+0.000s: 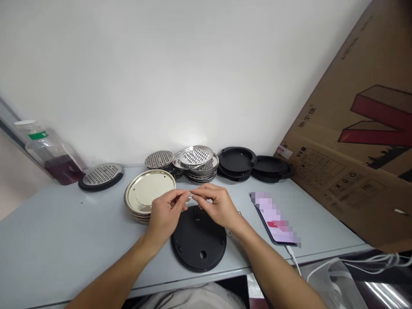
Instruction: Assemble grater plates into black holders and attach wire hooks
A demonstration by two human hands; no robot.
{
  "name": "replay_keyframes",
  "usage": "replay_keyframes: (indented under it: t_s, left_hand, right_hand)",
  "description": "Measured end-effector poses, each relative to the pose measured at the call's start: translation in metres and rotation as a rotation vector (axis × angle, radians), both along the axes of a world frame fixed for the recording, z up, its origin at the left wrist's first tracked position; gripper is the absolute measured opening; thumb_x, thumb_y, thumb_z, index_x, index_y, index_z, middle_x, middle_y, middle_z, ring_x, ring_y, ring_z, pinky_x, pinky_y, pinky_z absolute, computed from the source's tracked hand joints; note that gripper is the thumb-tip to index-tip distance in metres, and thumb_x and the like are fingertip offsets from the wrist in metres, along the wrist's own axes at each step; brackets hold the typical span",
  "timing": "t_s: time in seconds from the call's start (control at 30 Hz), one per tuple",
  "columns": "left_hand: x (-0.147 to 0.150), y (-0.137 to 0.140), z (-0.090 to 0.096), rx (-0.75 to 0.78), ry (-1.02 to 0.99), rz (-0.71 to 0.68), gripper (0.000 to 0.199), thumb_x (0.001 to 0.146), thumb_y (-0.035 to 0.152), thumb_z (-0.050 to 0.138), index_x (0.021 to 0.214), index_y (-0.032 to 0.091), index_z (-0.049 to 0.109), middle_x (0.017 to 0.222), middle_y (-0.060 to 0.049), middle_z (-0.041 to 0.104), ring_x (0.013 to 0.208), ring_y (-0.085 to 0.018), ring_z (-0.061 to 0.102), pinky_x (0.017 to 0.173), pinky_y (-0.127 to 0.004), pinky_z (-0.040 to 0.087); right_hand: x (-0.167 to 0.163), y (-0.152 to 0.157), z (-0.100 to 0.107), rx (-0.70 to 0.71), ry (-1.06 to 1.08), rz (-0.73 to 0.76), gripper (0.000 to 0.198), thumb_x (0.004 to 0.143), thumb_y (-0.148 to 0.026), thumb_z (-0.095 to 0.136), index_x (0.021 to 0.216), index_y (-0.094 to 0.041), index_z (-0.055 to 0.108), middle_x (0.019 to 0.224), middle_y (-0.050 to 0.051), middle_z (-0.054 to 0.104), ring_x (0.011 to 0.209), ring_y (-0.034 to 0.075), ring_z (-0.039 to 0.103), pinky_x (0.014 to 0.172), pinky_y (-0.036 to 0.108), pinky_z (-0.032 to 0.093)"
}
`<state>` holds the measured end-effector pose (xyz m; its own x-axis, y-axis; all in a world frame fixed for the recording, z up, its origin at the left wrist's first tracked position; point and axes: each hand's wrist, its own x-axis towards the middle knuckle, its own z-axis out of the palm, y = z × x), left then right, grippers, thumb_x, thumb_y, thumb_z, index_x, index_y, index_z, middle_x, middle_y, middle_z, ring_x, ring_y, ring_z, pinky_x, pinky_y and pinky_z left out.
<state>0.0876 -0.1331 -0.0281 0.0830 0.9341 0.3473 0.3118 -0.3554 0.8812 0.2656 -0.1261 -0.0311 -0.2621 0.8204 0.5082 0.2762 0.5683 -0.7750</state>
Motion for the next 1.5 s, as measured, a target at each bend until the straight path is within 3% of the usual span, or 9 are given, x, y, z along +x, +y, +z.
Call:
replay_keyframes:
  t_s: [0.1,0.27,0.73,0.83,0.97,1.13,1.3,1.37,1.5]
  left_hand:
    - [0.0,0.0,-0.002,0.113,0.064,0.054,0.017,0.088,0.036,0.065,0.09,0.021,0.074,0.073,0.001,0.072,0.058,-0.013,0.065,0.061,-0.022,0.052]
    - [-0.001,-0.002,-0.003,0.208,0.087,0.046,0.014,0.089,0.033,0.065,0.094,0.023,0.074,0.084,0.001,0.075,0.064,-0.014,0.07,0.067,-0.024,0.056]
    - [0.011,-0.009,-0.015,0.572,0.285,-0.044,0.031,0.092,0.012,0.056,0.116,0.024,0.071,0.108,-0.004,0.076,0.095,-0.02,0.073,0.09,-0.03,0.056]
    - [0.011,-0.01,-0.016,0.47,0.266,-0.035,0.024,0.094,0.018,0.057,0.111,0.023,0.072,0.103,-0.003,0.077,0.091,-0.019,0.074,0.086,-0.028,0.056]
    - [0.008,-0.002,-0.011,0.255,0.254,0.004,0.019,0.094,0.03,0.058,0.104,0.022,0.072,0.097,-0.002,0.078,0.086,-0.02,0.074,0.082,-0.028,0.056]
    - [0.045,0.009,0.0,0.179,0.441,-0.319,0.023,0.096,0.028,0.052,0.099,0.025,0.075,0.1,-0.003,0.077,0.094,-0.023,0.071,0.087,-0.032,0.052]
    - [0.078,0.018,0.008,0.147,0.62,-0.536,0.029,0.095,0.024,0.049,0.112,0.023,0.073,0.107,-0.009,0.074,0.108,-0.026,0.066,0.098,-0.038,0.048]
    - [0.067,0.012,0.009,0.119,0.675,-0.544,0.042,0.091,0.035,0.06,0.132,0.025,0.061,0.132,-0.013,0.063,0.129,-0.032,0.052,0.107,-0.047,0.041]
    - [0.023,-0.021,0.003,-0.098,0.907,-0.563,0.127,0.05,0.063,0.085,0.155,0.024,0.024,0.162,-0.021,0.011,0.146,-0.049,0.003,0.11,-0.071,0.019]
  right_hand:
    - [-0.003,-0.005,-0.005,0.185,-0.217,-0.02,0.029,0.098,-0.021,0.048,0.119,-0.023,0.067,0.087,0.006,0.064,0.079,0.017,0.06,0.072,0.028,0.05]
    - [-0.007,-0.012,-0.007,0.257,-0.464,-0.106,0.031,0.098,-0.016,0.036,0.121,-0.02,0.057,0.086,0.005,0.056,0.072,0.017,0.053,0.066,0.027,0.046]
    - [-0.022,-0.006,-0.016,0.324,-0.259,-0.399,0.028,0.098,-0.017,0.036,0.102,-0.016,0.064,0.082,0.01,0.063,0.071,0.02,0.058,0.066,0.03,0.048]
    - [-0.01,0.003,-0.009,0.234,-0.097,-0.38,0.028,0.099,-0.024,0.041,0.108,-0.018,0.067,0.088,0.009,0.068,0.08,0.02,0.063,0.074,0.031,0.05]
    - [0.039,-0.001,-0.001,-0.003,-0.147,-0.39,0.027,0.096,-0.03,0.048,0.106,-0.02,0.072,0.07,0.002,0.067,0.059,0.015,0.06,0.059,0.026,0.046]
    - [0.093,-0.038,-0.009,-0.211,-0.377,-0.46,0.027,0.092,-0.03,0.051,0.09,-0.017,0.074,0.063,0.003,0.068,0.055,0.017,0.059,0.055,0.027,0.041]
    - [0.099,-0.054,-0.03,-0.324,-0.454,-0.397,0.03,0.094,-0.029,0.046,0.09,-0.019,0.074,0.065,0.002,0.067,0.059,0.018,0.058,0.059,0.028,0.041]
    - [0.098,-0.052,-0.036,-0.329,-0.438,-0.452,0.031,0.095,-0.032,0.047,0.104,-0.019,0.073,0.066,0.002,0.068,0.06,0.019,0.059,0.062,0.029,0.042]
    - [0.098,-0.053,-0.042,-0.242,-0.417,-0.502,0.032,0.095,-0.032,0.05,0.115,-0.017,0.07,0.08,0.007,0.071,0.069,0.021,0.063,0.068,0.032,0.047]
